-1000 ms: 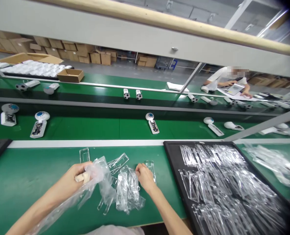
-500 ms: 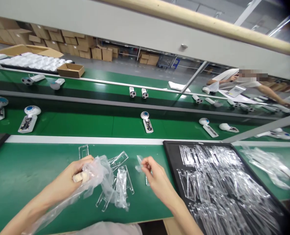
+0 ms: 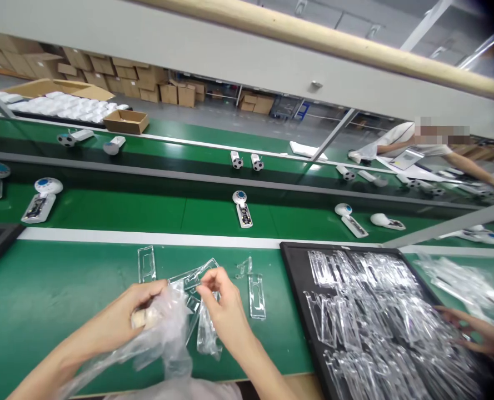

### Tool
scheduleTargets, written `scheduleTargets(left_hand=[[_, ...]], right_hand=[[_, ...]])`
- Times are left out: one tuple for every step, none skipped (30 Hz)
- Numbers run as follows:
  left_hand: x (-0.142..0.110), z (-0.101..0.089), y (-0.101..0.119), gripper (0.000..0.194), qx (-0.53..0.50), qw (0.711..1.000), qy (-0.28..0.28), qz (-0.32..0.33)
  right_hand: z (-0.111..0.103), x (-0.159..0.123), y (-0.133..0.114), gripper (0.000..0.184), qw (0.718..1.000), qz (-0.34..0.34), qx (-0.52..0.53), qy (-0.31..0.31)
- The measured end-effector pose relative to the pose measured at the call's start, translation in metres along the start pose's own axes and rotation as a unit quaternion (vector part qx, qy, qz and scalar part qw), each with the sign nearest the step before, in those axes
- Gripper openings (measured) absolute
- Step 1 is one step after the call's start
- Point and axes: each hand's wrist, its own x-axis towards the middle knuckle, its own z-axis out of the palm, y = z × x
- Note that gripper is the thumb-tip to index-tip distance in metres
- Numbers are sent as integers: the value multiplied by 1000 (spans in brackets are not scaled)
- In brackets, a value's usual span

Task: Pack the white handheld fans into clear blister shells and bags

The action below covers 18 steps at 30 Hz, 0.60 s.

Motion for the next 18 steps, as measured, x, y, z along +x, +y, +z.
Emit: scheduleTargets(left_hand=[[-3, -3, -5, 15, -9, 1000, 13, -14], [-7, -6, -9, 17, -20, 999, 25, -27], [-9, -9, -12, 19, -30, 998, 36, -40], [-11, -11, -14, 19, -36, 997, 46, -52], [-12, -12, -15, 19, -38, 996, 53, -60], [-13, -13, -15, 18, -37, 995, 59, -66], [-12, -12, -15, 19, -34, 995, 63, -67], [-11, -11, -14, 19, -31, 995, 66, -65], [-10, -10, -13, 20, -29, 996, 66, -61], [-8, -9, -12, 20, -30, 996, 63, -58], [-7, -8, -11, 20, -31, 996, 59, -56], [-5, -7, -11, 19, -32, 996, 56, -54], [-4, -7, -10, 19, -32, 997, 51, -52], [-3, -7, -10, 19, -33, 997, 47, -49], [-2, -7, -11, 19, -35, 997, 43, -46], [-2, -8, -11, 20, -37, 998, 41, -43], [-2, -8, -11, 20, -42, 997, 40, -41], [-3, -9, -11, 20, -48, 997, 39, -40]], right_hand=[[4, -2, 19, 18, 996, 11, -74, 41], [9, -4, 39, 34, 986, 24, -153, 64], [13, -7, 59, 48, 970, 42, -227, 75], [17, -10, 77, 58, 952, 55, -290, 76], [20, -14, 93, 62, 937, 61, -337, 74], [22, -17, 106, 62, 925, 58, -369, 75], [22, -20, 116, 61, 918, 45, -387, 79], [20, -22, 123, 60, 914, 27, -394, 89], [16, -25, 128, 60, 912, 9, -396, 105], [11, -26, 130, 59, 908, -4, -400, 122], [4, -28, 130, 58, 902, -10, -409, 138], [-3, -29, 129, 54, 893, -9, -422, 153], [-9, -29, 127, 49, 887, -6, -434, 160], [-13, -28, 124, 44, 883, -3, -441, 157], [-15, -27, 121, 39, 885, -5, -442, 146], [-14, -25, 119, 35, 891, -10, -436, 129], [-11, -22, 118, 32, 899, -17, -425, 108], [-7, -18, 117, 28, 906, -24, -414, 88]])
